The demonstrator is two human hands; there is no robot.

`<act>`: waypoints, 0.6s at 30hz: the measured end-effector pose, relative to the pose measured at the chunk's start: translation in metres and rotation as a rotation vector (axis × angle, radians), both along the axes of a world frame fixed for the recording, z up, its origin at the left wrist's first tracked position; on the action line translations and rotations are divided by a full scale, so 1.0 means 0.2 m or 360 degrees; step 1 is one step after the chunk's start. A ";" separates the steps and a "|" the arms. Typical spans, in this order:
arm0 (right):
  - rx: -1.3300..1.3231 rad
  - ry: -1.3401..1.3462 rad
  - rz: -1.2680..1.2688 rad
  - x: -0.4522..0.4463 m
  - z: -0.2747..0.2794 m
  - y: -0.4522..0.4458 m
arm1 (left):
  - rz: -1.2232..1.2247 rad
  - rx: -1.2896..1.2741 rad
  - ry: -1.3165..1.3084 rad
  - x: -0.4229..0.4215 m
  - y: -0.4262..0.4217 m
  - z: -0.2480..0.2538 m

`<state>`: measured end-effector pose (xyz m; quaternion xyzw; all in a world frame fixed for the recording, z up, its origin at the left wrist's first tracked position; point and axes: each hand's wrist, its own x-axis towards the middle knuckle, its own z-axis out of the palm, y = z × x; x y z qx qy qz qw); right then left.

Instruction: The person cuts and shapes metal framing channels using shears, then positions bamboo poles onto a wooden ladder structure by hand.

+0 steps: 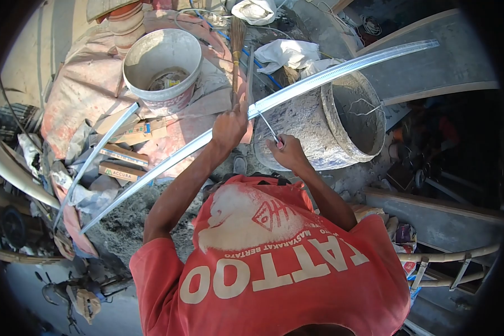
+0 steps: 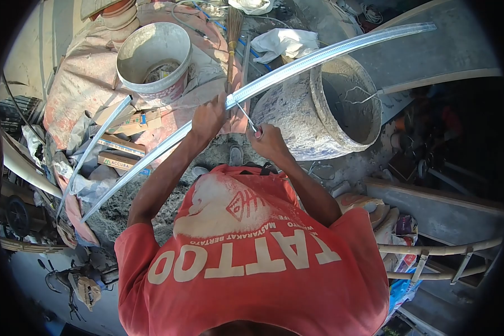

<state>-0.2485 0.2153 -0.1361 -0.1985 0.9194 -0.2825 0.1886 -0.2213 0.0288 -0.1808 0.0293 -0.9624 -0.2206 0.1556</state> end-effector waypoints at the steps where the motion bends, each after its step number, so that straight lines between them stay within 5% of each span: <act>1: -0.0003 0.0001 0.0001 0.00 -0.02 -0.01 | 0.0001 -0.0003 0.0001 0.00 0.00 0.00; 18: 0.0109 -0.0018 -0.0030 -0.01 -0.01 -0.03 | 0.0092 0.0101 0.0167 0.04 0.02 0.00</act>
